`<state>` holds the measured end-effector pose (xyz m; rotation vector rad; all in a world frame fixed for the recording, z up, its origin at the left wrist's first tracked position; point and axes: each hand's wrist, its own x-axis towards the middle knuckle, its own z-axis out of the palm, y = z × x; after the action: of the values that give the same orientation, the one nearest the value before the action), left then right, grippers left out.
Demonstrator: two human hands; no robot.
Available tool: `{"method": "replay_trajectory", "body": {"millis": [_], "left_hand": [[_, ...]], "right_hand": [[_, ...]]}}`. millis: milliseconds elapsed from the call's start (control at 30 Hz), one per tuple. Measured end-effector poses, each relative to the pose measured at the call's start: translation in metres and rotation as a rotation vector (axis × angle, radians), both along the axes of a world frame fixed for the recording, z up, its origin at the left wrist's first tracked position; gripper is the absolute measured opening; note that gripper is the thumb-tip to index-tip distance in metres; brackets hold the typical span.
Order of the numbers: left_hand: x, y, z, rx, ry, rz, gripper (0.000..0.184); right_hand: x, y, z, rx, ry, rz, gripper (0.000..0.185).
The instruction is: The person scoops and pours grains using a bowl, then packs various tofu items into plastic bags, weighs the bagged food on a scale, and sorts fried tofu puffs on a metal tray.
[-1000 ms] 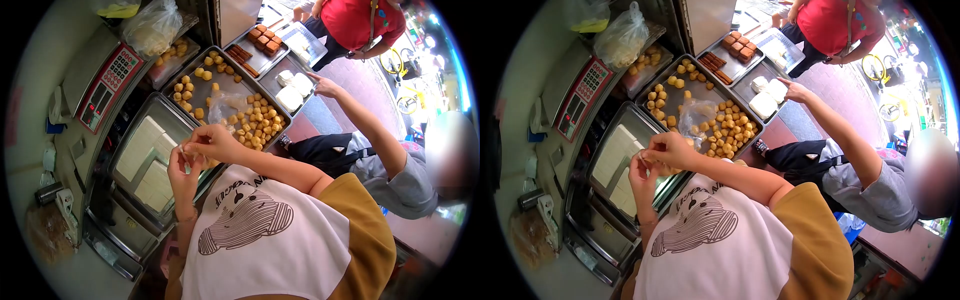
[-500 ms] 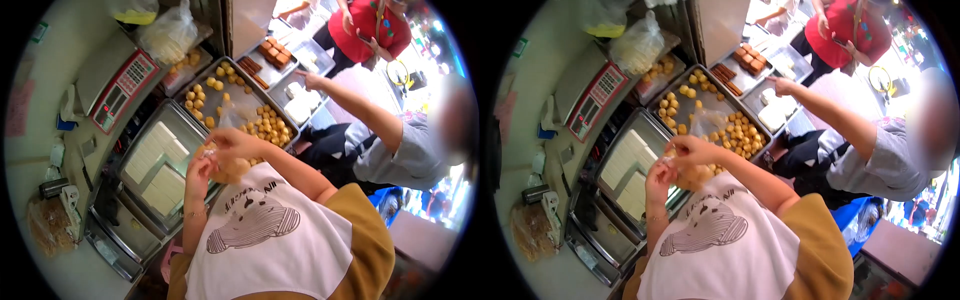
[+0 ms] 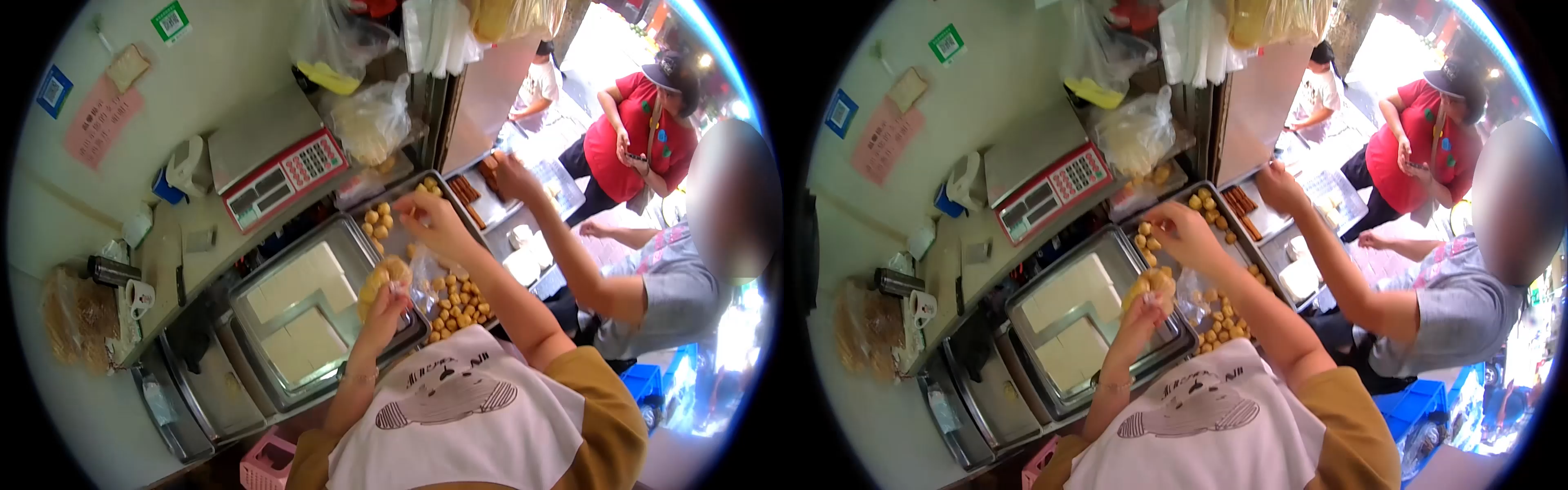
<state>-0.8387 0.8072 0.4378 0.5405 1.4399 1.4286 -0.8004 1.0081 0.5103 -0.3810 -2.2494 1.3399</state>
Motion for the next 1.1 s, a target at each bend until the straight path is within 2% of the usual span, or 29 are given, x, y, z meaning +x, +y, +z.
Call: {"method": "replay_trajectory", "body": {"millis": [67, 167, 267, 333, 367, 400, 533, 667, 767, 1033, 1100], "left_hand": [[0.002, -0.006, -0.009, 0.042, -0.015, 0.112, 0.022], [-0.005, -0.021, 0.011, -0.071, 0.05, -0.011, 0.018], [-0.002, -0.032, 0.014, -0.145, 0.136, -0.015, 0.013], [0.002, -0.038, 0.014, -0.103, 0.175, -0.002, 0.013], [0.005, -0.04, 0.011, -0.098, 0.094, 0.009, 0.012], [0.006, -0.041, 0.009, -0.09, 0.017, 0.018, 0.012], [0.005, -0.035, 0.02, -0.129, -0.205, 0.017, 0.014], [-0.003, -0.045, 0.013, -0.169, -0.195, -0.037, 0.015], [-0.004, -0.047, 0.008, -0.166, -0.15, -0.057, 0.016], [0.002, -0.038, 0.015, -0.271, 0.12, -0.218, 0.017], [0.001, -0.031, 0.016, -0.24, 0.127, -0.219, 0.016]], "right_hand": [[-0.001, -0.006, -0.003, 0.107, -0.072, 0.15, 0.027], [0.01, -0.037, -0.059, 0.123, 0.011, 0.506, 0.028], [0.031, -0.062, -0.096, -0.353, -0.375, 0.747, 0.026], [0.046, -0.067, -0.1, -0.404, -0.416, 0.73, 0.022], [0.052, -0.069, -0.101, -0.428, -0.434, 0.718, 0.021], [0.057, -0.073, -0.103, -0.514, -0.481, 0.672, 0.019], [0.068, -0.087, -0.116, -0.923, -0.369, 0.574, 0.02], [0.069, -0.079, -0.106, -0.152, -0.265, 0.504, 0.023], [0.071, -0.084, -0.101, 0.077, -0.217, 0.383, 0.025], [0.077, -0.072, -0.096, 0.284, -0.141, 0.338, 0.016], [0.078, -0.074, -0.103, 0.197, -0.117, 0.263, 0.013]]}}
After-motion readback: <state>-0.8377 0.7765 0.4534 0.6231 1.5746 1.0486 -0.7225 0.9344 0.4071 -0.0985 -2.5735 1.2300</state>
